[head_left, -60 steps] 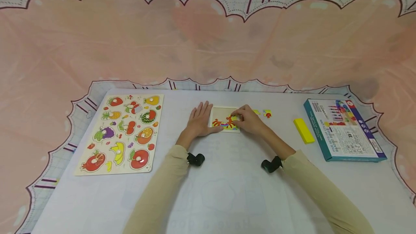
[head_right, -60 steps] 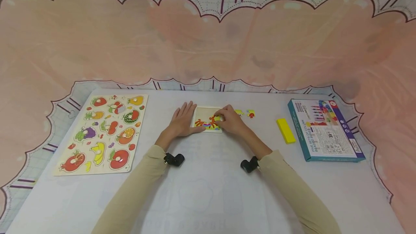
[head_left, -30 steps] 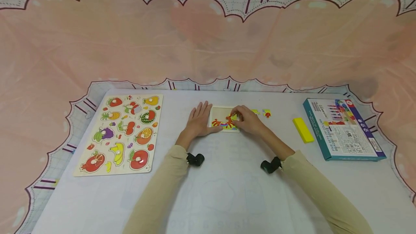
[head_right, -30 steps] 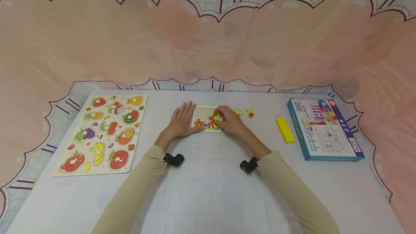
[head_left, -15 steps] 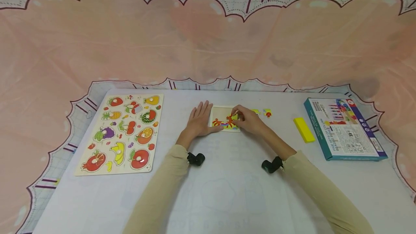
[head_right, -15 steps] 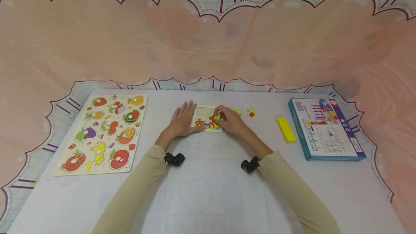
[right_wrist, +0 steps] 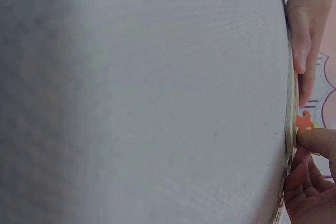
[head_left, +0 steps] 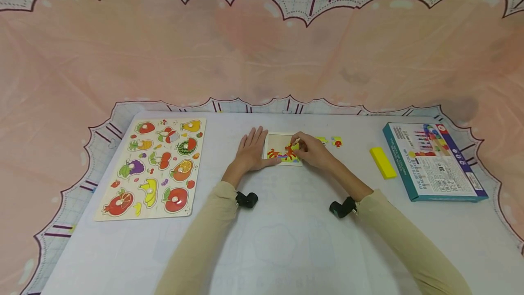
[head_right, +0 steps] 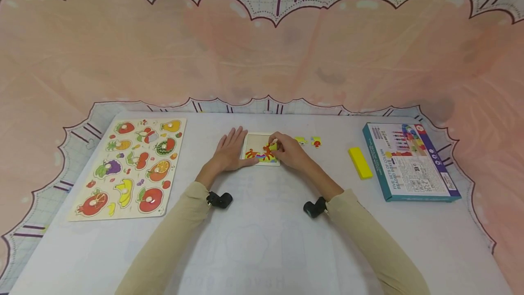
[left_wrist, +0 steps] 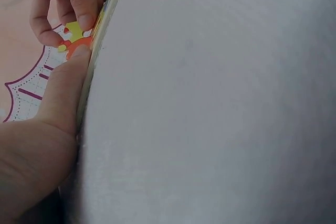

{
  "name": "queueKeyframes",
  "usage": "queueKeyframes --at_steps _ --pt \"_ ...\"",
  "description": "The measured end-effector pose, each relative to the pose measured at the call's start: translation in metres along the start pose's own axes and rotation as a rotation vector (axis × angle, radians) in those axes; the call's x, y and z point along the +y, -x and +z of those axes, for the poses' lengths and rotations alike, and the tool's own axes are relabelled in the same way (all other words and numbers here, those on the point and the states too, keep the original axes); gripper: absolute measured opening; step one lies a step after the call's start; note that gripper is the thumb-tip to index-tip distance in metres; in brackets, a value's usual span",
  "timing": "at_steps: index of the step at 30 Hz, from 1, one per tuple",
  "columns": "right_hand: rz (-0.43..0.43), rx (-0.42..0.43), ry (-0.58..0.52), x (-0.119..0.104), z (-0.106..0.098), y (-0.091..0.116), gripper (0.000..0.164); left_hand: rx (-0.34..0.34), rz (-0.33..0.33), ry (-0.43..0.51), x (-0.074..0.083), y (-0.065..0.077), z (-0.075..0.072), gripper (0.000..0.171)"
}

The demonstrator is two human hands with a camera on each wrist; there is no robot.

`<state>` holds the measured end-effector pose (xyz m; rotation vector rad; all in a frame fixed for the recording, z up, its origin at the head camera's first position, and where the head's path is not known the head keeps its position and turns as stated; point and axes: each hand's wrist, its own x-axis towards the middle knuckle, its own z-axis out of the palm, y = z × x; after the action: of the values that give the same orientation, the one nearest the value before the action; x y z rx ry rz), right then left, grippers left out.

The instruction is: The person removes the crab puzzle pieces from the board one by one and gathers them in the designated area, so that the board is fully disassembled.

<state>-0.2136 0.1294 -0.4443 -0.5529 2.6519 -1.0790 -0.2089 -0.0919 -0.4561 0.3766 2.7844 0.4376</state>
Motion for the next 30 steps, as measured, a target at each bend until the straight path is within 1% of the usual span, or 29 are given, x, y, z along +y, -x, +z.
queueKeyframes --at_steps 5,11,16,21,24,27,30 --pt "-0.008 0.005 0.011 0.001 0.0 0.001 0.026 -0.002 -0.002 -0.003 -0.001 -0.001 0.001 0.106" --pt "0.044 0.008 0.032 0.001 0.002 0.0 0.028 -0.004 -0.005 -0.005 -0.001 -0.001 0.001 0.107" --pt "0.078 0.015 0.02 0.0 0.003 0.0 0.03 -0.001 -0.006 -0.004 -0.001 -0.001 0.001 0.107" --pt "0.118 0.02 -0.024 0.0 0.002 0.001 0.033 0.004 -0.005 -0.003 -0.001 -0.001 0.001 0.106" --pt "0.136 0.022 -0.088 0.002 -0.001 0.002 0.034 0.002 -0.006 -0.003 -0.001 -0.001 0.001 0.107" --pt "0.154 0.025 -0.159 0.005 -0.009 0.007 0.036 -0.001 -0.009 0.0 -0.001 -0.001 0.001 0.106" --pt "0.188 0.022 -0.183 0.012 -0.024 0.018 0.039 0.0 -0.01 0.005 -0.001 -0.002 0.001 0.106"
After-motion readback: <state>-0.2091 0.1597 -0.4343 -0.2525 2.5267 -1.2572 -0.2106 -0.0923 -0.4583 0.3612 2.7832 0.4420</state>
